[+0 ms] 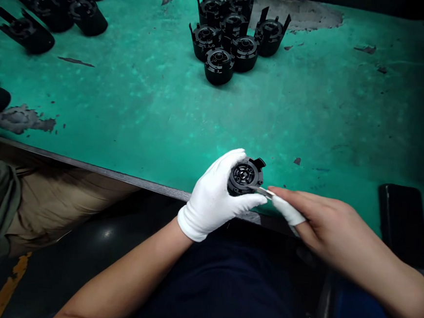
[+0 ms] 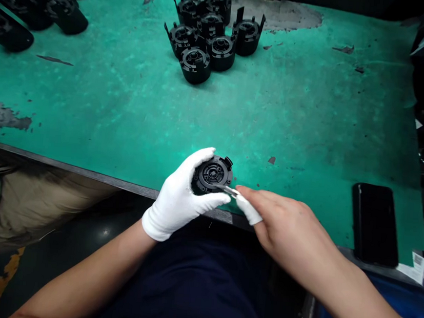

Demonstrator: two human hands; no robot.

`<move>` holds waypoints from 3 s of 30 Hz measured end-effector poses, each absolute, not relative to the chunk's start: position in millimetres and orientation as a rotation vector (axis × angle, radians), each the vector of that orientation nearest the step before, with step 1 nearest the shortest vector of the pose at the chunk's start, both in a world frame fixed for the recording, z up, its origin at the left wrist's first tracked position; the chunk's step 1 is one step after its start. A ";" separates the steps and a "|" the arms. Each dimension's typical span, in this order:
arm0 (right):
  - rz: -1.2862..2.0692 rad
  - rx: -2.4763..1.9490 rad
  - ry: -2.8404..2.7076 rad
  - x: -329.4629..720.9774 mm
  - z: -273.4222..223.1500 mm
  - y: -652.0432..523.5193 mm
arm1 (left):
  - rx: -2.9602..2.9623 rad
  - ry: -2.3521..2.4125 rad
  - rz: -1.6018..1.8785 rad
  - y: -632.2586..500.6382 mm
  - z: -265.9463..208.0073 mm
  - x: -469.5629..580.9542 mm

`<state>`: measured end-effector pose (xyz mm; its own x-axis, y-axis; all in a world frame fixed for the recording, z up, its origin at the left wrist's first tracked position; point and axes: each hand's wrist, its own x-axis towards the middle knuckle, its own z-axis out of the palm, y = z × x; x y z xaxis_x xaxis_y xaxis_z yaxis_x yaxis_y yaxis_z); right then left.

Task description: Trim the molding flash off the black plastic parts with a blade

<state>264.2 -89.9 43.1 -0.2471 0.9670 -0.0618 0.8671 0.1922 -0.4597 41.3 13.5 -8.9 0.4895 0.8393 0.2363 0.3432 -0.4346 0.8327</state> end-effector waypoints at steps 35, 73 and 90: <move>0.798 -1.526 -2.454 279.3 37.3 -59.2 | 2.022 0.926 0.737 19.4 -0.3 40.1; 0.893 -1.612 -2.171 292.2 24.6 -76.5 | 1.968 0.930 0.719 13.8 10.5 1.0; 0.368 -1.632 -2.514 287.9 31.0 -41.3 | 2.070 1.066 0.814 2.6 -6.4 27.9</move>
